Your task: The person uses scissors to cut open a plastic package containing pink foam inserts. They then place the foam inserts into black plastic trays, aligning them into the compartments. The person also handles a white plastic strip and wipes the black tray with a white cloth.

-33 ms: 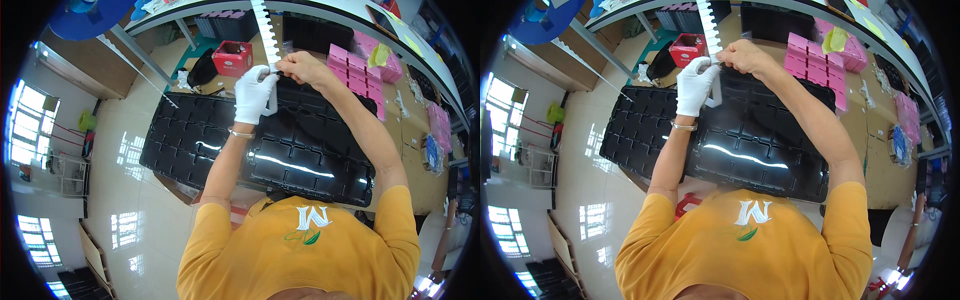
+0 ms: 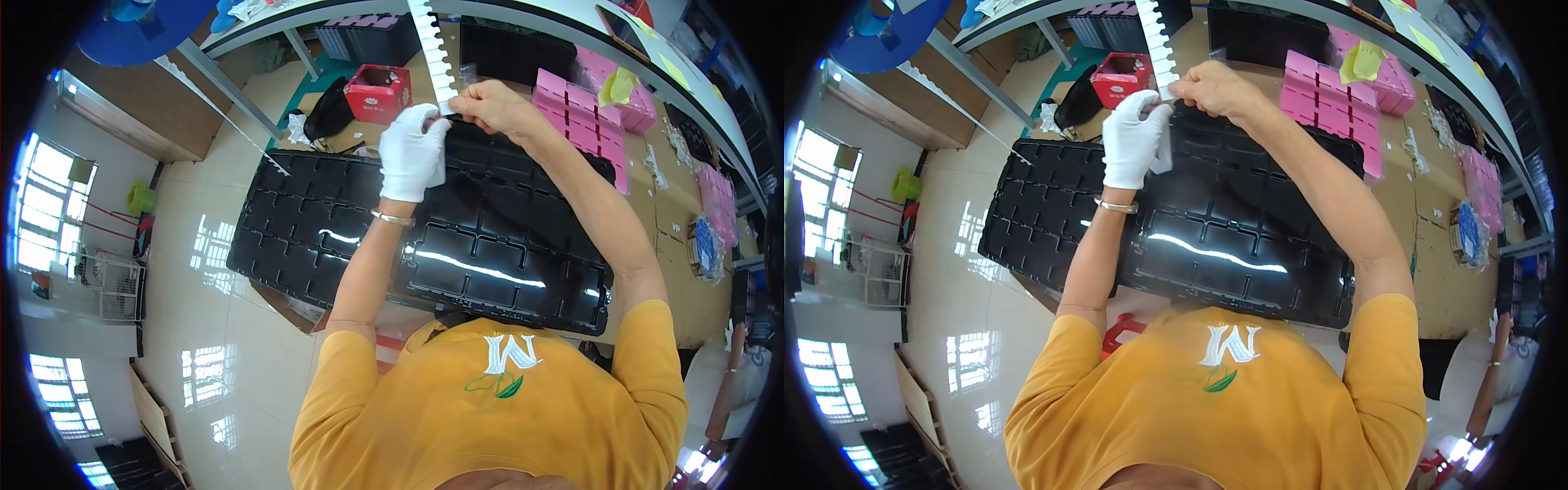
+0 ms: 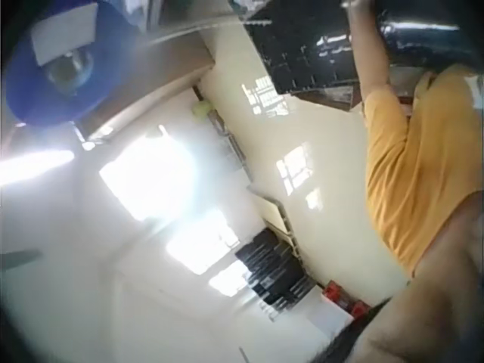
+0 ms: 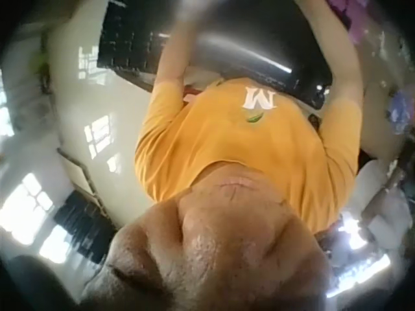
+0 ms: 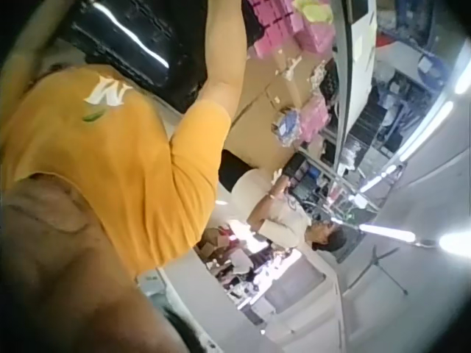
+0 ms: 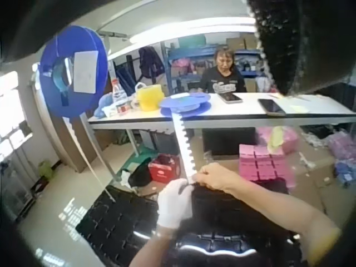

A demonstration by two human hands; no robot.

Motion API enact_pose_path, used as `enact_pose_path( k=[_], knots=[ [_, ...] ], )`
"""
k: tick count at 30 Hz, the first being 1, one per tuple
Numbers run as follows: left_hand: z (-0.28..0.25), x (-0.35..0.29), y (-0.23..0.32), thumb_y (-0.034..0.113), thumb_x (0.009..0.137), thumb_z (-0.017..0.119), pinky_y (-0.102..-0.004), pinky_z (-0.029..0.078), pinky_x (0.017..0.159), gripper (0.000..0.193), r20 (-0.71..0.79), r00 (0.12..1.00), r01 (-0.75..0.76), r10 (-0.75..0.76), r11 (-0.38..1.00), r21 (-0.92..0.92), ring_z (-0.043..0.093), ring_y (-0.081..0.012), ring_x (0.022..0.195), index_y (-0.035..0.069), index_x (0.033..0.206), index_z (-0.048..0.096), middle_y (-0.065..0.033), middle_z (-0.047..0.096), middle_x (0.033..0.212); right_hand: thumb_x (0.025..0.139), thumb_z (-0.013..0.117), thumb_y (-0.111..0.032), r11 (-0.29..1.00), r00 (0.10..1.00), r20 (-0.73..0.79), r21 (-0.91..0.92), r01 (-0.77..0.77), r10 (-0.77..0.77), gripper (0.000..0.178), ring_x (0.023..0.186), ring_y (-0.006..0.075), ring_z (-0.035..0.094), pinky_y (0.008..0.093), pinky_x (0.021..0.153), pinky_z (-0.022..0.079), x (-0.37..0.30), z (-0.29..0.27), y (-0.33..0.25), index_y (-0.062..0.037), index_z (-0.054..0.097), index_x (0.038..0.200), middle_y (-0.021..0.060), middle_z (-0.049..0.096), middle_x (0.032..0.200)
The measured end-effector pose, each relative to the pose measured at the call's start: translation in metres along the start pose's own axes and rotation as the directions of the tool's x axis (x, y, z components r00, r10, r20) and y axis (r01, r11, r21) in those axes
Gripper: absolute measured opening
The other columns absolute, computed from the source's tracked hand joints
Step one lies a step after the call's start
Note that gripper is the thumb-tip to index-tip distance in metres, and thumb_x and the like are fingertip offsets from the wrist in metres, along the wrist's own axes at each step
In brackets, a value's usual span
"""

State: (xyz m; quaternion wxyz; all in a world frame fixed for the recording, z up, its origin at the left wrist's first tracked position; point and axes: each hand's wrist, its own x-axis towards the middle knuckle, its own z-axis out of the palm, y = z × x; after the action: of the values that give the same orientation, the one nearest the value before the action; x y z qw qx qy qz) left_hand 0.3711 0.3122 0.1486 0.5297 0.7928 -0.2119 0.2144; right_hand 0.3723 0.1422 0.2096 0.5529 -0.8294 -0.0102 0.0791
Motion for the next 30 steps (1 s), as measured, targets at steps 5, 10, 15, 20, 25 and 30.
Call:
enact_pose_path(
  k=[5, 10, 15, 20, 25, 30],
  knots=[
    [-0.006, 0.0, -0.014, 0.006, 0.08, 0.069, -0.0292, 0.051, 0.065, 0.013, -0.084, 0.991, -0.091, 0.106, 0.983, 0.156, 0.065, -0.0166, 0.072, 0.002, 0.093, 0.067, -0.0056, 0.065, 0.078, 0.086, 0.067, -0.025, 0.977, 0.985, 0.168, -0.196, 0.081, -0.048, 0.021, 0.058, 0.0056, 0.043, 0.0218, 0.05, 0.034, 0.01, -0.018, 0.012, -0.0057, 0.063, 0.079, -0.0025, 0.051, 0.067],
    [-0.009, 0.004, -0.028, 0.003, 0.086, 0.061, -0.0271, 0.05, 0.065, 0.013, 0.052, 0.955, 0.293, -0.292, 0.9, -0.322, 0.061, -0.0128, 0.068, -0.001, 0.098, 0.062, -0.0061, 0.066, 0.085, 0.079, 0.072, -0.019, 0.678, 0.911, 0.399, -0.641, 0.36, -0.106, 0.015, 0.068, 0.0181, 0.056, 0.0345, 0.061, 0.043, 0.035, -0.015, 0.045, -0.0055, 0.066, 0.079, 0.0042, 0.06, 0.07],
    [-0.011, 0.001, -0.003, 0.005, 0.09, 0.061, -0.0216, 0.047, 0.061, 0.018, 0.135, 0.918, 0.388, -0.374, 0.766, -0.512, 0.057, -0.0066, 0.068, -0.004, 0.105, 0.061, -0.0041, 0.065, 0.083, 0.077, 0.074, -0.018, 0.555, 0.919, 0.379, -0.744, 0.371, -0.106, 0.015, 0.079, 0.0255, 0.061, 0.0391, 0.068, 0.046, 0.05, -0.005, 0.056, -0.006, 0.066, 0.081, 0.0101, 0.065, 0.077],
    [-0.011, 0.002, 0.005, 0.015, 0.093, 0.063, -0.0202, 0.044, 0.054, 0.022, 0.157, 0.89, 0.443, -0.429, 0.728, -0.523, 0.054, -0.0054, 0.058, -0.003, 0.106, 0.064, -0.0039, 0.064, 0.077, 0.075, 0.075, -0.019, 0.557, 0.969, 0.244, -0.8, 0.224, -0.04, 0.016, 0.084, 0.0278, 0.065, 0.041, 0.071, 0.048, 0.057, 0.002, 0.07, -0.0057, 0.068, 0.082, 0.0141, 0.067, 0.081],
    [-0.006, -0.001, 0.002, 0.015, 0.094, 0.062, -0.0195, 0.041, 0.049, 0.021, 0.182, 0.856, 0.482, -0.485, 0.619, -0.62, 0.051, -0.0053, 0.054, -0.002, 0.104, 0.065, -0.0031, 0.062, 0.072, 0.079, 0.072, -0.023, 0.58, 0.974, 0.176, -0.782, 0.227, -0.145, 0.021, 0.075, 0.0256, 0.065, 0.0394, 0.064, 0.049, 0.058, -0.002, 0.087, -0.005, 0.068, 0.088, 0.012, 0.066, 0.074],
    [-0.005, -0.002, 0.004, 0.013, 0.093, 0.061, -0.0195, 0.04, 0.046, 0.019, 0.187, 0.854, 0.473, -0.485, 0.577, -0.665, 0.05, -0.0064, 0.05, -0.003, 0.104, 0.065, -0.0041, 0.062, 0.07, 0.085, 0.067, -0.036, 0.989, 0.985, -0.098, -0.059, 0.135, -0.14, 0.033, 0.063, 0.0121, 0.057, 0.0273, 0.052, 0.042, 0.053, -0.002, 0.049, -0.0022, 0.067, 0.087, 0.0051, 0.061, 0.067]
  ],
)
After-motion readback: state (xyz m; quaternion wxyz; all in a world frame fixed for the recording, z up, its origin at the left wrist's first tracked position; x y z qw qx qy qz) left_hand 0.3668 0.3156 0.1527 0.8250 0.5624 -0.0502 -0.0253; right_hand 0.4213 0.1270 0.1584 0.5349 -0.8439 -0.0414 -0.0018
